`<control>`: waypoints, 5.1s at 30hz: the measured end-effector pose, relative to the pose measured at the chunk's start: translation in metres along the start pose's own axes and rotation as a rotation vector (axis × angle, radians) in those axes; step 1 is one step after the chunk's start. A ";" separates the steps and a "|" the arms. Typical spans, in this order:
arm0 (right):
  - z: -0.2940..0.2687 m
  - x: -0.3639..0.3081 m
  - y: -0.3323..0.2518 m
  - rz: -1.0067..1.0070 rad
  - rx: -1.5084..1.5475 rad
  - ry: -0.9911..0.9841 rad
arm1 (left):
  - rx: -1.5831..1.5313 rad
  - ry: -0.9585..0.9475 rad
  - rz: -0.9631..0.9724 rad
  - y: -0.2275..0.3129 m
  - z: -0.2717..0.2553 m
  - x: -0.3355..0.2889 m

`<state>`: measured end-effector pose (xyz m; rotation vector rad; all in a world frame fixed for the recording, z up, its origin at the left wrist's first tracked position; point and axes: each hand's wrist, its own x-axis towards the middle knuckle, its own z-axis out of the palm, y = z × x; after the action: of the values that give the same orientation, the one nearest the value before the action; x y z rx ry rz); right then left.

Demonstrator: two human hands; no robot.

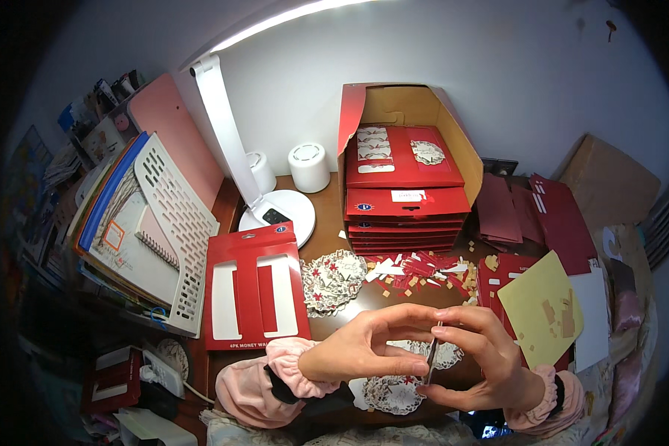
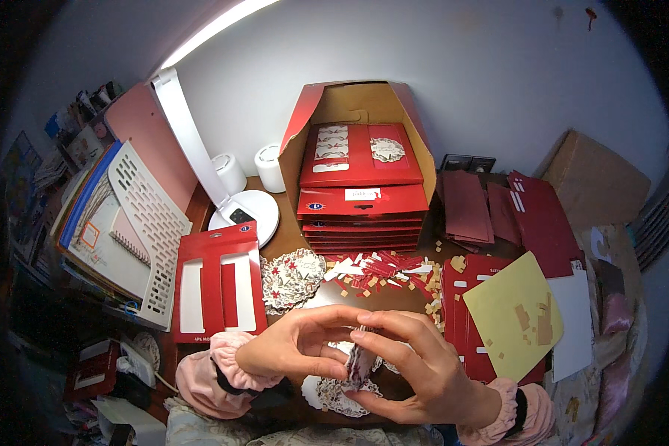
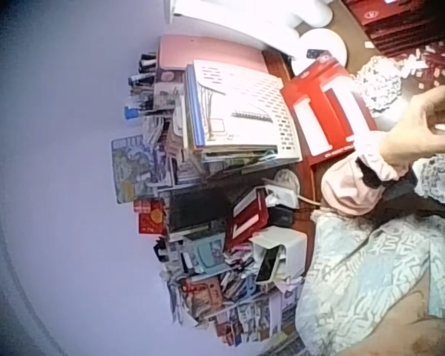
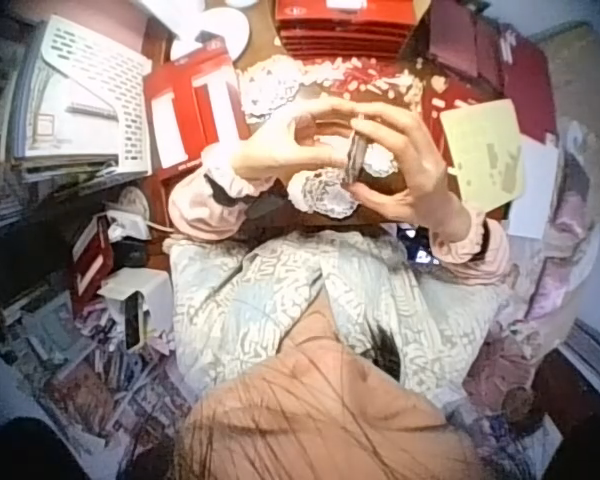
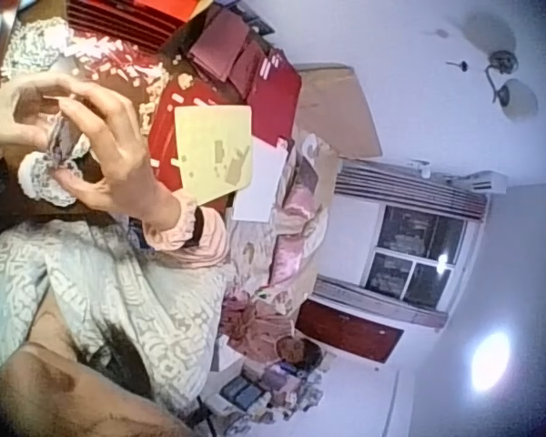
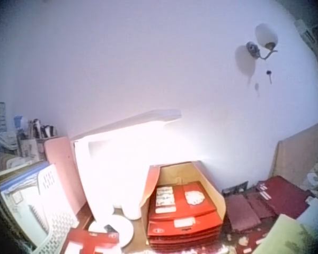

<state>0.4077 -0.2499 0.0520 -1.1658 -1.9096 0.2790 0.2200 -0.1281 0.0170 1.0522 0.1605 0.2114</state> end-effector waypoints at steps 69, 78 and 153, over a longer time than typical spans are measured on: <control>0.066 -0.022 0.046 0.381 -0.350 -0.611 | 1.413 0.708 0.287 0.008 -0.057 -0.003; 0.050 -0.017 0.043 0.356 -0.384 -0.458 | 1.258 0.530 0.274 0.000 -0.052 0.001; -0.003 -0.006 0.010 0.166 0.237 -0.028 | 0.085 0.010 0.127 0.008 0.000 -0.002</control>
<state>0.4173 -0.2503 0.0444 -1.1650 -1.7504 0.5978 0.2172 -0.1245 0.0235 1.1471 0.1130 0.3270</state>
